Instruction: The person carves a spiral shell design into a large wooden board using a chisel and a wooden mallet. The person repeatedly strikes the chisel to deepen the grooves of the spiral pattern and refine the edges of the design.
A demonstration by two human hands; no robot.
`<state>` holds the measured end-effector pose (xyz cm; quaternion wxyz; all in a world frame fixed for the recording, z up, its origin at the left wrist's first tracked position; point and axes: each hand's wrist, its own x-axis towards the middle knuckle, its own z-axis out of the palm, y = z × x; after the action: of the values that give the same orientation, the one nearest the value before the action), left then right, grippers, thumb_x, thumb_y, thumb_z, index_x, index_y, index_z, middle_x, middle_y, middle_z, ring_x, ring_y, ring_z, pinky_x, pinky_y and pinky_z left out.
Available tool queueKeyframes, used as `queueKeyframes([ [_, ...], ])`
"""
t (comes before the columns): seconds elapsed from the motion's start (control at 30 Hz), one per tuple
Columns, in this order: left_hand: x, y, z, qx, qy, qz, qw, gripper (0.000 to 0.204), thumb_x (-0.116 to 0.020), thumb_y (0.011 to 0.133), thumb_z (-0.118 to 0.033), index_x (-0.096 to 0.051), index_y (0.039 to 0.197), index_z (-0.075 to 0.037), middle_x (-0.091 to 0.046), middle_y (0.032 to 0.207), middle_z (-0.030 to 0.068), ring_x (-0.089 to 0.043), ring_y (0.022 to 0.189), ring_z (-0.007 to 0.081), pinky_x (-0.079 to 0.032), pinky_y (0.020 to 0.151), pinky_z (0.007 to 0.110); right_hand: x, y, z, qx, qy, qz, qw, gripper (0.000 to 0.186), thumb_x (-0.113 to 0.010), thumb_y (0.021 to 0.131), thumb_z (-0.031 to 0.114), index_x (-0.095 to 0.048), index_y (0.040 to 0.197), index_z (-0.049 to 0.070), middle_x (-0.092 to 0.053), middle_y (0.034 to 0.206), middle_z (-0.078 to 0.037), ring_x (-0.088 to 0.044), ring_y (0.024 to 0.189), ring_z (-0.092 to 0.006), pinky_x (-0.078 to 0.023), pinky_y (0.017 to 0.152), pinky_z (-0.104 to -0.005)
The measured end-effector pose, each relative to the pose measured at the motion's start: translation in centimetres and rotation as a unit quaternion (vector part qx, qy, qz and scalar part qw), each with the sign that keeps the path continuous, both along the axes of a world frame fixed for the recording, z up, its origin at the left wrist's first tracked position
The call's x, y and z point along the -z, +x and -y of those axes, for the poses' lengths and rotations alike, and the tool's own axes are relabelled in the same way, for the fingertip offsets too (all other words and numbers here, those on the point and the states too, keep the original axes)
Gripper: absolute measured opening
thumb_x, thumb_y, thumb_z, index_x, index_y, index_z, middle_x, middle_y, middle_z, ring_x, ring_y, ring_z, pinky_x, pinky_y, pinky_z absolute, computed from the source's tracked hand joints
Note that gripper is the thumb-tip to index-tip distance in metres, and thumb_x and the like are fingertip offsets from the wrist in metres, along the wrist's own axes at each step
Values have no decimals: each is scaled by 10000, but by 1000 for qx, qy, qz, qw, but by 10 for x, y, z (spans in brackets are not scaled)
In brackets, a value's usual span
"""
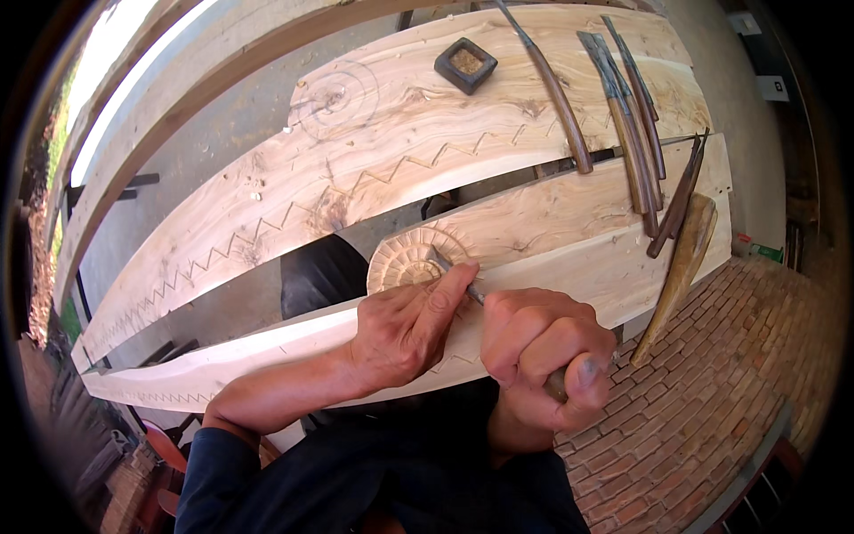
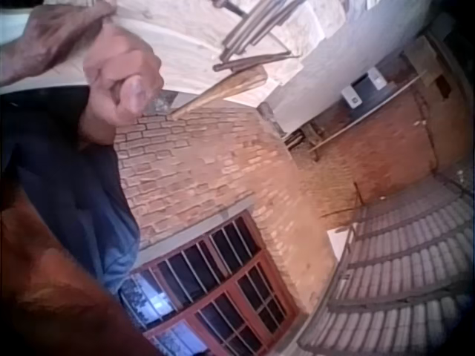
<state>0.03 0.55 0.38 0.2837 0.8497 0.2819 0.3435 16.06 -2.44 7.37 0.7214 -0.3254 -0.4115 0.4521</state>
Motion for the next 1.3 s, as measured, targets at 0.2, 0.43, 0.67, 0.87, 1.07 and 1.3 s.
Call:
queueKeyframes([
  [0.2,1,-1,1,-5,4,1,1000,619,-703,861,-14,-592,1454,124,-754,980,148,-707,728,197,-572,642,319,-2,-1,0,-1,-1,6,1000,455,-442,1075,280,-462,674,65,-550,558,-103,-387,422,-167,-285,448,-345],
  [0.43,3,1,2,-10,0,8,1000,613,-705,866,-11,-588,1450,132,-752,975,154,-711,726,210,-578,650,330,1,-2,1,5,-1,-11,1000,456,-421,1083,277,-457,677,74,-551,564,-102,-383,422,-165,-284,452,-343],
  [0.67,5,5,2,-27,-1,34,999,674,-734,756,101,-618,1419,97,-759,910,117,-671,626,195,-539,556,328,4,0,2,-2,11,4,1000,481,-392,1112,299,-457,689,81,-556,568,-90,-383,418,-166,-283,455,-352],
  [0.87,9,8,5,-47,15,56,997,625,-735,760,100,-632,1377,107,-750,897,126,-659,610,191,-530,545,332,6,-7,6,12,13,10,1000,501,-397,1124,328,-458,690,86,-549,560,-82,-381,413,-167,-283,460,-355],
  [1.07,1,3,6,-26,-5,8,1000,632,-736,769,91,-625,1391,107,-737,881,122,-709,662,212,-551,569,333,2,-9,4,14,6,24,1000,549,-415,1134,375,-469,680,71,-555,564,-80,-388,416,-167,-276,450,-350],
  [1.3,0,-4,-1,-8,41,79,996,603,-732,789,44,-654,1382,121,-766,955,151,-773,791,234,-615,654,339,0,-21,13,23,97,38,994,524,-504,1133,379,-518,714,65,-601,570,-90,-466,400,-184,-329,413,-311],
])
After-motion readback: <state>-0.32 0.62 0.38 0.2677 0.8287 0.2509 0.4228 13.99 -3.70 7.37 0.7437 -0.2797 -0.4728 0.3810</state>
